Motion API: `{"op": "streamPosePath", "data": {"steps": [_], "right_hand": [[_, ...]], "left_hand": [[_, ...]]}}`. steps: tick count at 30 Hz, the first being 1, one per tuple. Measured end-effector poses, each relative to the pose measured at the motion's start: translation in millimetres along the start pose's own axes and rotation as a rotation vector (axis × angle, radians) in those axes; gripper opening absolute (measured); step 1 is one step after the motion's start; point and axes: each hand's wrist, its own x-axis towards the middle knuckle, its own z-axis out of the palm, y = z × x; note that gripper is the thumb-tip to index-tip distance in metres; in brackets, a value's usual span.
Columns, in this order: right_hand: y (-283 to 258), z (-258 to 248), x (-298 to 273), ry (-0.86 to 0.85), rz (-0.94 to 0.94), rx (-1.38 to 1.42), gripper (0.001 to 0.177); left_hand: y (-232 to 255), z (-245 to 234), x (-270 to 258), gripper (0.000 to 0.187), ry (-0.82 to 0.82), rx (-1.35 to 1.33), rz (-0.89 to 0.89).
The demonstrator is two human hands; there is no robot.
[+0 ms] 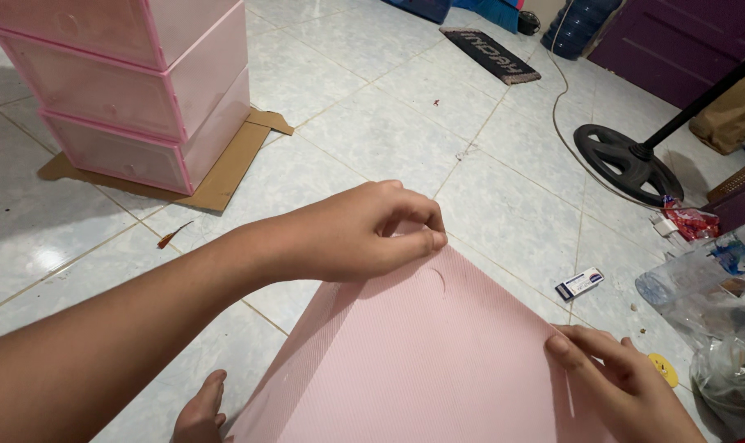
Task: The person assembles a pink plastic storage drawer by snapping the frame and lid into place, then stacks it onto an existing vertical stack of identical drawers. The person handles the drawer unit and its lid by hand, aligning and pressing the edges to secure them.
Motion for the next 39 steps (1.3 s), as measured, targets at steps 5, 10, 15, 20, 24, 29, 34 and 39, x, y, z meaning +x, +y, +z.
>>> {"op": "streamPosePath", "data": {"steps": [5, 10, 15, 20, 24, 29, 34, 39], "right_hand": [[-37.6, 29.6, -21.0, 0.14, -0.514, 0.177, 0.051], [-86.2, 70.9, -48.8, 0.239, -0.892, 0.023, 0.044], [-113.9, 97.8, -59.5, 0.207, -0.812, 0.08, 0.054], [-123.4, 110.7, -65.1, 0.197, -0.751, 0.113, 0.065], [-125.5, 111.3, -66.6, 0.151, -0.686, 0.141, 0.071], [-127.8, 109.4, -64.3, 0.151, -0.703, 0.201, 0.059], [-128.4, 109.4, -65.6, 0.147, -0.668, 0.197, 0.056], [-124.5, 113.9, -69.2, 0.202, -0.633, 0.239, 0.052]], "left_hand": [[-3.0, 4.7, -1.6, 0.03, 0.112, 0.063, 0.153], [-1.2, 18.8, -1.2, 0.022, 0.26, 0.323, 0.335], [4.9, 23.2, -0.7, 0.019, 0.289, 0.462, 0.294], [4.8, 23.5, -2.3, 0.02, 0.295, 0.452, 0.284], [4.6, 23.8, -2.9, 0.021, 0.269, 0.442, 0.257], [10.6, 23.0, -4.7, 0.021, 0.242, 0.44, 0.264], [15.5, 23.2, -6.3, 0.021, 0.224, 0.457, 0.253], [14.7, 24.2, -8.6, 0.021, 0.202, 0.501, 0.243]]}}
